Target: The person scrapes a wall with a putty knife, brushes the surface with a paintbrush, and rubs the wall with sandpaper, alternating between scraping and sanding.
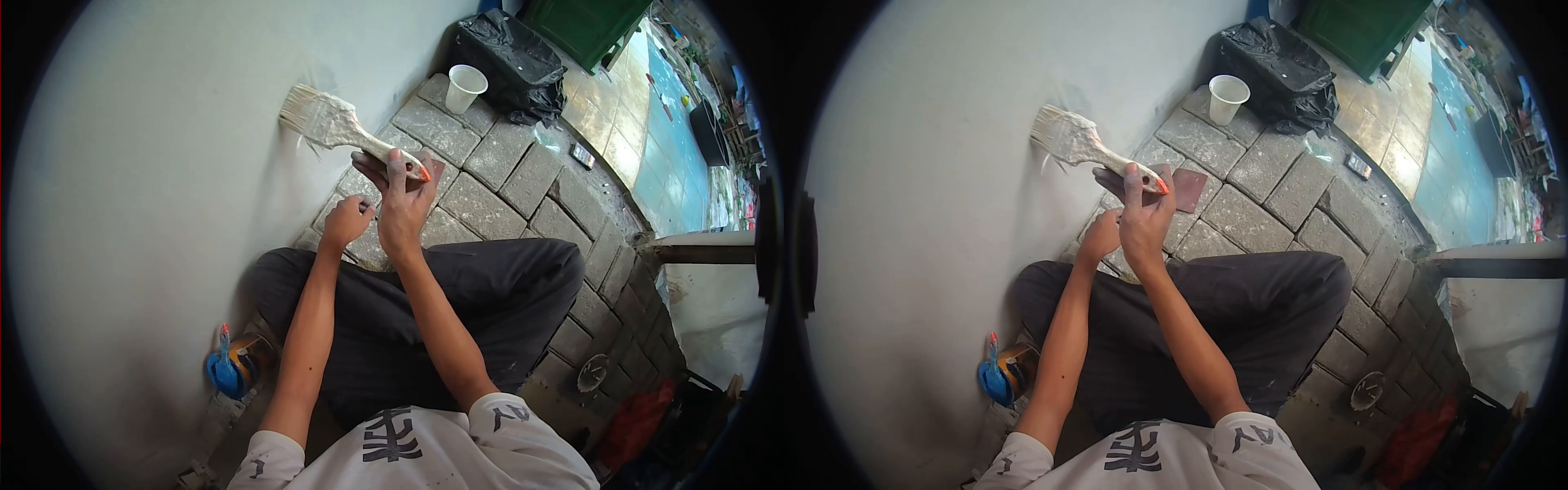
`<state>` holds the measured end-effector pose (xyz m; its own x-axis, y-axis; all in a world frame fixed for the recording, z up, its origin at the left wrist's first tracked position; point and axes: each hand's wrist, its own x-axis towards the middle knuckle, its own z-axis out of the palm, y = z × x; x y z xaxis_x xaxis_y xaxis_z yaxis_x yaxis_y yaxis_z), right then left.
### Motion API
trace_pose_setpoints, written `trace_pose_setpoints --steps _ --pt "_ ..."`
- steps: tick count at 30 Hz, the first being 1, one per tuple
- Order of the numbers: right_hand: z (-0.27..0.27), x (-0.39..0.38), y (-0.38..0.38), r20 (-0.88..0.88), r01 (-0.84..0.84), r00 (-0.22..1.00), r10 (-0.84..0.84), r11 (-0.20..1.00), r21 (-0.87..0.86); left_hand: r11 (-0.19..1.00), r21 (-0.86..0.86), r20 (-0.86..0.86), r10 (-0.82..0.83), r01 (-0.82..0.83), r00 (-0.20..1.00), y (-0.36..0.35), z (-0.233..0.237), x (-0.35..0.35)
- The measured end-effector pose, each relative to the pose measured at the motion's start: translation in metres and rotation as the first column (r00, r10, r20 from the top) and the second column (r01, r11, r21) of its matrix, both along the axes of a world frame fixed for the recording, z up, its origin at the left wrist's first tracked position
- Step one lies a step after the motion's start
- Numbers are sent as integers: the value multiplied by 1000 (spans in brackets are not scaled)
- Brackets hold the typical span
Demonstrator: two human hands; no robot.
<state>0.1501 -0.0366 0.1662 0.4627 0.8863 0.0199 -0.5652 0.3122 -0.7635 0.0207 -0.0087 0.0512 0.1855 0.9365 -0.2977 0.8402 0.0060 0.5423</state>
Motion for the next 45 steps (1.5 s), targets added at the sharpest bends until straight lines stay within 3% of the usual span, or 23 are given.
trace_pose_setpoints --steps 3,5,6,8,10,12,13,16,17,20,22,24,26,28,30,32,36,37,38,40,42,43,45 --pt "-51 -6 7 -21 46 999 -46 999 -17 996 70 79 -54 48 995 6 -14 -4" --pt "-61 -4 6 -34 70 997 -71 996 -53 997 -81 14 -16 17 1000 7 -6 0" --pt "-57 -1 5 -39 71 997 -73 996 -57 996 -85 10 -17 18 1000 9 -15 -4" --pt "-34 6 0 80 96 992 -93 995 -36 989 117 118 -102 89 988 8 -43 -15" --pt "-7 6 0 80 94 992 -93 995 -9 996 57 136 -80 73 988 7 -20 -5" --pt "9 4 3 81 82 993 -90 992 99 998 -38 -27 -40 39 999 6 -7 1" --pt "3 3 8 152 104 982 -112 993 60 998 2 -23 -57 58 998 7 -11 -1" --pt "-11 -2 7 -37 65 997 -65 998 11 995 101 40 -26 22 999 -3 -5 -1" --pt "-42 -3 10 40 100 994 -99 995 -17 994 107 42 -27 22 999 1 -6 -1" --pt "-56 1 1 150 147 980 -131 984 -102 995 -79 8 -57 58 998 8 -18 -5" --pt "-23 -3 -2 65 137 989 -131 986 -95 996 75 38 -47 44 998 1 -22 -9" --pt "-8 -3 4 261 163 953 -156 987 -5 995 -40 27 -91 92 995 15 -51 -15" --pt "8 1 1 243 112 964 -107 994 -7 994 8 15 -107 107 994 18 -64 -18" --pt "0 6 1 30 94 995 -93 995 -22 996 26 11 -88 87 996 6 -30 -11" --pt "-45 4 4 12 89 996 -88 995 -35 997 36 9 -67 67 998 4 -20 -8" --pt "-82 4 6 312 195 940 -139 968 -155 990 -114 17 -78 79 997 14 -29 -8" --pt "-1 -6 4 161 136 978 -132 991 -11 997 38 55 -64 62 996 1 -17 -6" --pt "9 -4 0 345 101 936 -69 992 -76 998 16 45 -65 65 997 1 -18 -4" --pt "16 -4 0 345 98 936 -64 992 -81 998 -9 33 -65 66 997 -2 -18 -4" --pt "27 -6 2 150 119 981 -124 992 47 997 -44 8 -66 66 998 0 -17 -5" --pt "-4 -4 5 44 134 990 -135 990 37 996 -67 -17 -66 65 998 6 -13 -5" --pt "-23 -3 5 14 120 993 -120 993 -22 996 56 -5 -63 64 998 0 -15 -7" --pt "-52 -3 3 33 107 994 -104 983 -148 997 11 5 -81 81 997 4 -21 -8"
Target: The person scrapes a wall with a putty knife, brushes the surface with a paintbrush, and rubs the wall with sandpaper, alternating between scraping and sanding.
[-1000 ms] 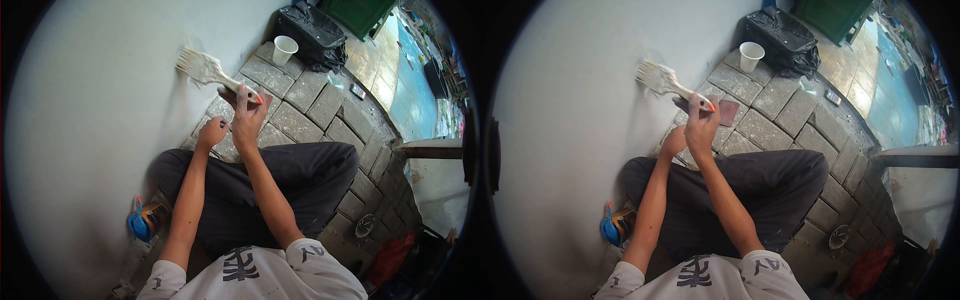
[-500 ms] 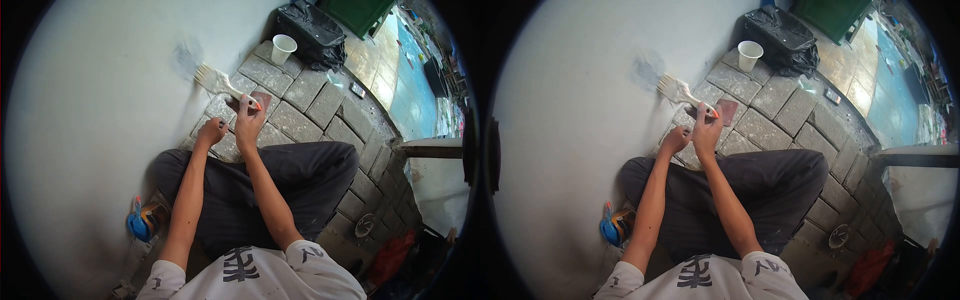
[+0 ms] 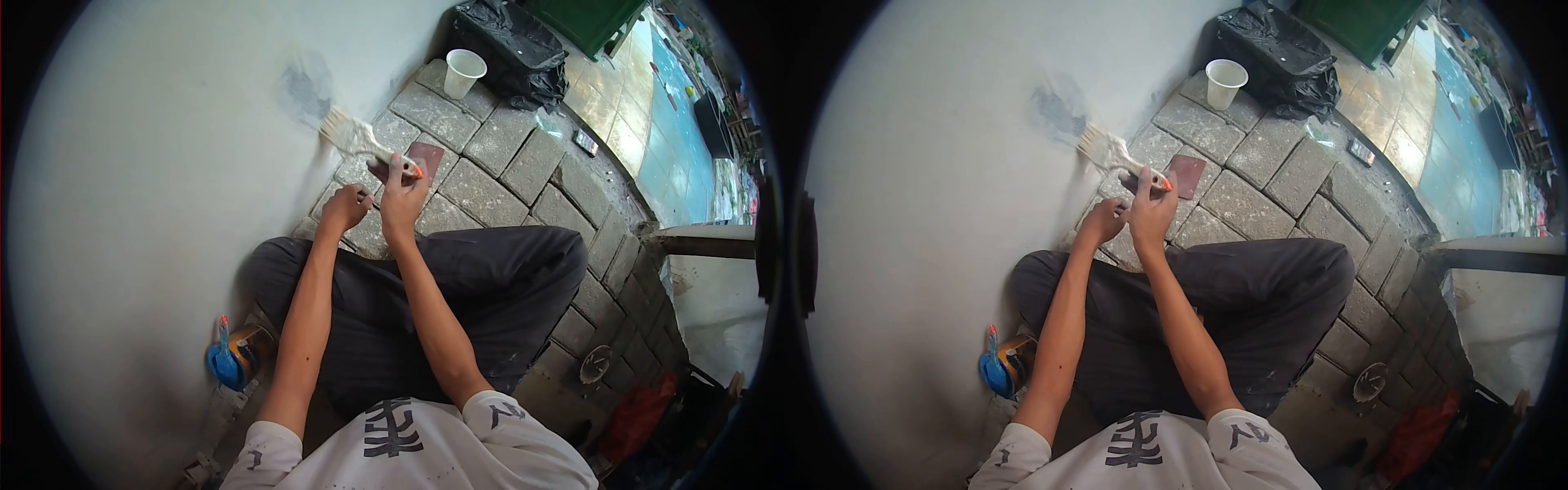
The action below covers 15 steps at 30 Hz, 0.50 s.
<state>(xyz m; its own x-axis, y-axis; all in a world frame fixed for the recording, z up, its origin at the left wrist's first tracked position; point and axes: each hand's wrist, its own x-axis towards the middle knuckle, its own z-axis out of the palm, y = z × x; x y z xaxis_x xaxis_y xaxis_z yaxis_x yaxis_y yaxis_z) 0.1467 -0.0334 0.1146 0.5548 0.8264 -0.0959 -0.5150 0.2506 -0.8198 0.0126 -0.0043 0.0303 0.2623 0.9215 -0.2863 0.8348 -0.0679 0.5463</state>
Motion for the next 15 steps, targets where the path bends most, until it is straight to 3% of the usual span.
trace_pose_setpoints --steps 3,5,7,8,9,11,13,15 --pt "-1 0 3 42 33 999 -34 999 22 999 -34 -34 -13 12 999 8 -4 -1" --pt "23 -5 -3 58 40 997 -41 999 12 996 -52 133 -71 78 989 12 -28 -13" --pt "63 -8 0 210 -19 978 -6 993 114 999 38 142 -11 6 990 12 -44 -11" --pt "85 -8 -3 132 -51 991 27 982 183 999 39 120 -5 1 993 7 -36 -8" --pt "85 -6 -4 132 -51 991 27 981 186 999 45 98 0 -5 995 3 -23 -5" --pt "75 0 -3 -51 -1 999 11 979 204 998 66 57 14 -18 998 -1 5 3" --pt "41 -1 0 -61 15 998 -6 988 155 996 79 19 36 -38 999 -6 19 7" --pt "16 -4 1 -33 30 999 -29 999 24 991 130 103 -12 -2 995 -6 6 3"
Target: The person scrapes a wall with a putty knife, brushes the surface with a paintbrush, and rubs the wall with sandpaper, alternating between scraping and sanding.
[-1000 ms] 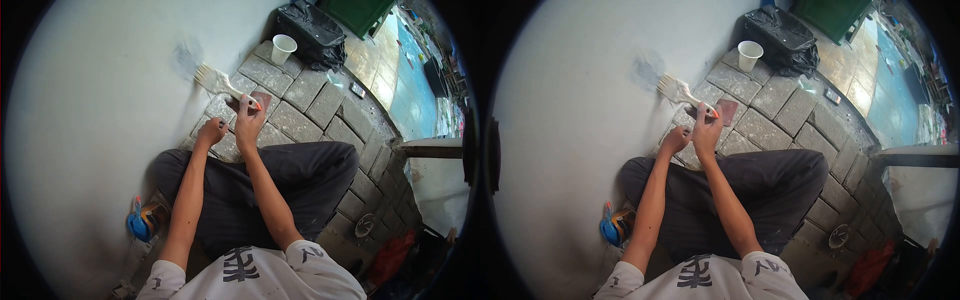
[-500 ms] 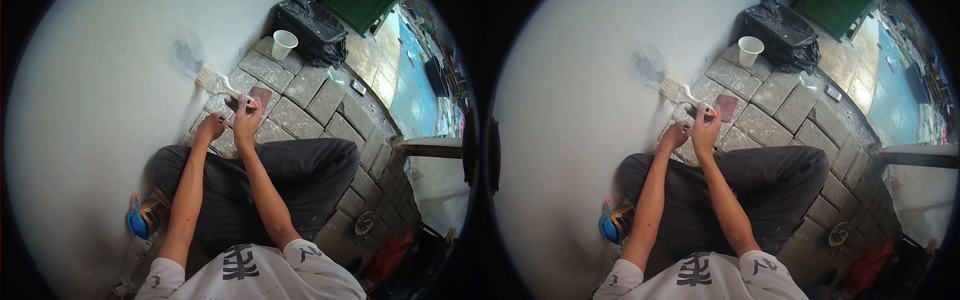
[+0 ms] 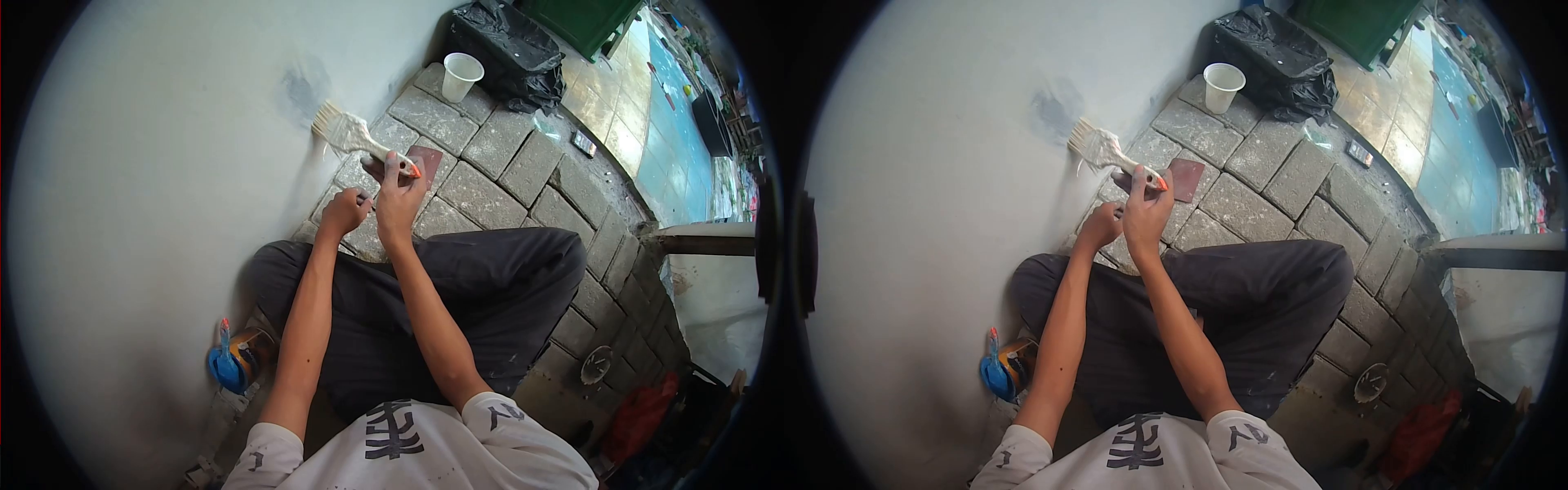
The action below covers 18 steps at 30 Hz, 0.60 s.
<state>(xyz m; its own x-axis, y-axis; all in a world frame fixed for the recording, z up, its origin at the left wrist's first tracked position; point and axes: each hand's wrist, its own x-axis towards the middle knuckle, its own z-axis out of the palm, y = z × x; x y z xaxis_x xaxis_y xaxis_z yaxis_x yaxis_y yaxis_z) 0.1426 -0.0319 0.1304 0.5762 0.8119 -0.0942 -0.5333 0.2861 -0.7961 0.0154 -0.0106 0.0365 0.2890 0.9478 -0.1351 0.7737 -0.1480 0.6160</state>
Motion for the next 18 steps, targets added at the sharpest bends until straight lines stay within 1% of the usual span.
trace_pose_setpoints --steps 1,2,3,4,5,6,7,8,9,11,12,13,14,15,16,17,18 --pt "0 -1 0 7 20 1000 -20 999 38 1000 7 -25 -6 7 1000 0 3 1" --pt "-2 0 0 2 26 1000 -26 999 38 1000 9 -54 -12 13 998 0 6 0" --pt "20 4 -4 8 8 1000 -9 999 52 1000 3 -61 -17 17 998 1 5 -1" --pt "42 7 -7 16 -11 1000 10 998 65 995 -98 -95 -4 -5 995 5 2 0" --pt "58 5 -6 -38 4 999 2 987 159 981 -191 -125 8 -32 992 11 -1 2" --pt "70 4 -6 -37 4 999 2 988 157 981 -193 -124 8 -32 992 18 -26 -4" --pt "80 3 -6 -45 -41 998 51 978 207 993 -116 -20 -29 26 999 25 -67 -18" --pt "86 3 -5 -50 -84 994 101 962 260 997 -27 80 -74 77 994 30 -87 -25" --pt "84 3 -4 -49 -84 994 101 960 268 997 -19 79 -75 77 994 27 -71 -20" --pt "59 2 2 -78 -31 996 46 982 186 990 -138 -131 -8 -10 991 13 -18 -4" --pt "41 0 2 -91 -7 996 20 991 135 991 -137 -131 -4 -14 991 10 -9 -4" --pt "20 -2 5 -41 7 999 -4 996 90 994 -107 -69 -13 5 998 7 -3 -4" --pt "2 -1 6 -40 6 999 -2 996 88 997 -78 -7 -24 23 1000 5 -2 -4" --pt "-14 2 6 99 25 995 -25 1000 7 999 -48 -56 -21 18 998 8 -18 -6" --pt "-21 4 6 237 57 971 -40 996 -67 998 -51 -59 -25 22 998 5 -22 -9" --pt "-27 5 9 275 95 958 -80 995 -42 999 -37 -41 -28 27 999 6 -24 -10" --pt "-14 8 6 274 101 958 -87 994 -38 999 -23 -21 -31 31 999 8 -24 -10"
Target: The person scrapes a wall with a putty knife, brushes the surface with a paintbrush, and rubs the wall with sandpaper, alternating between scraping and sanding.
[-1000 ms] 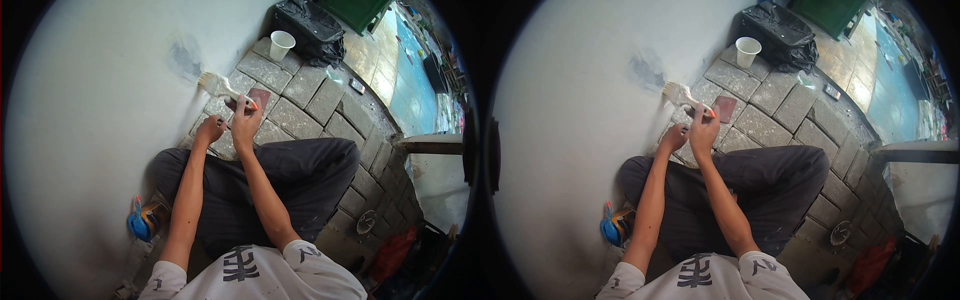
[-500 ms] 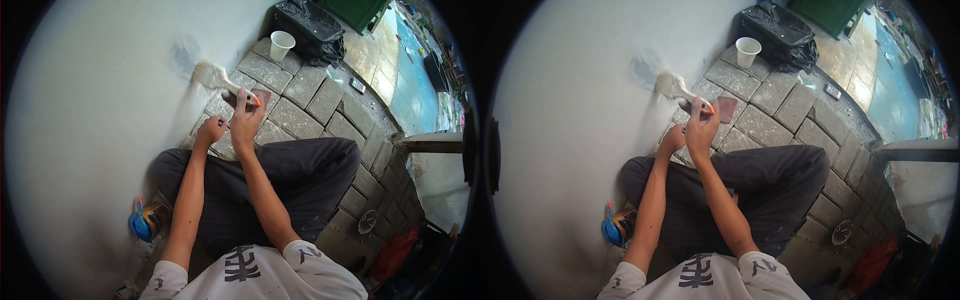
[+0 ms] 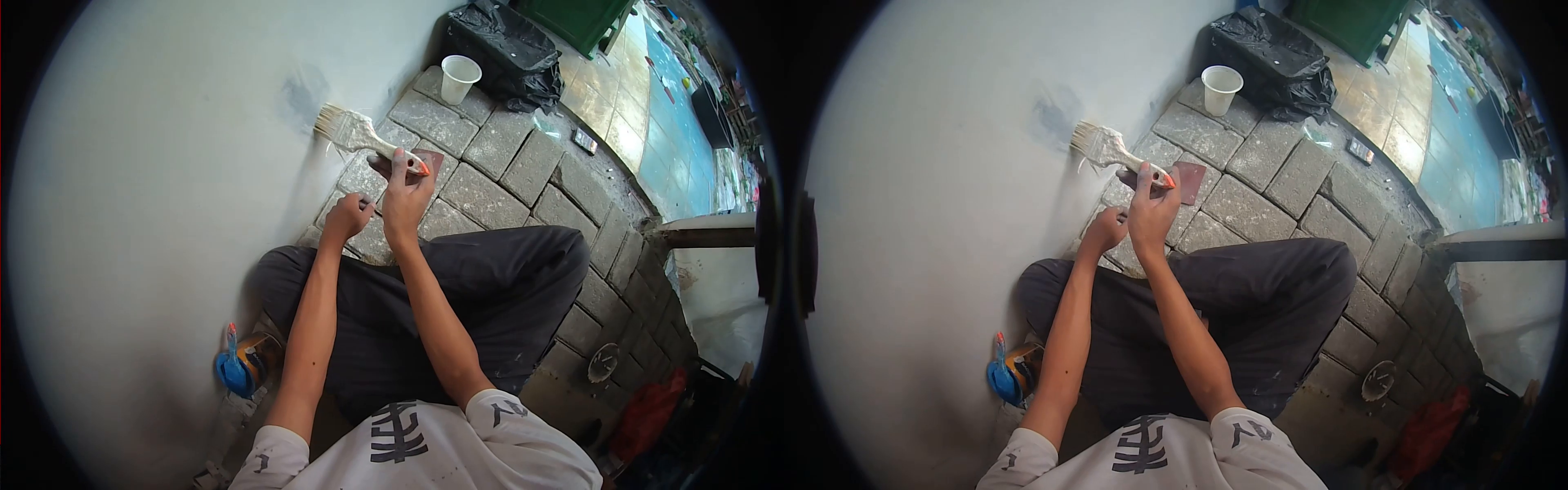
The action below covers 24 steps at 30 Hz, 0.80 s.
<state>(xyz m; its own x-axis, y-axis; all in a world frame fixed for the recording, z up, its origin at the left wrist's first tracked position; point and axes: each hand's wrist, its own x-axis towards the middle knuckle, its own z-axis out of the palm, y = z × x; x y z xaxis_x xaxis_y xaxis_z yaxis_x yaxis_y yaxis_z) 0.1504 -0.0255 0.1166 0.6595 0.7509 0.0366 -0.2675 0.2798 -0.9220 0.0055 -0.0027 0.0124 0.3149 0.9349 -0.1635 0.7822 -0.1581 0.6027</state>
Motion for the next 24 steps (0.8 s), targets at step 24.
trace_pose_setpoints --steps 24 --pt "-19 2 -3 -75 -43 996 48 997 64 982 -186 -104 -5 -14 995 6 18 8"
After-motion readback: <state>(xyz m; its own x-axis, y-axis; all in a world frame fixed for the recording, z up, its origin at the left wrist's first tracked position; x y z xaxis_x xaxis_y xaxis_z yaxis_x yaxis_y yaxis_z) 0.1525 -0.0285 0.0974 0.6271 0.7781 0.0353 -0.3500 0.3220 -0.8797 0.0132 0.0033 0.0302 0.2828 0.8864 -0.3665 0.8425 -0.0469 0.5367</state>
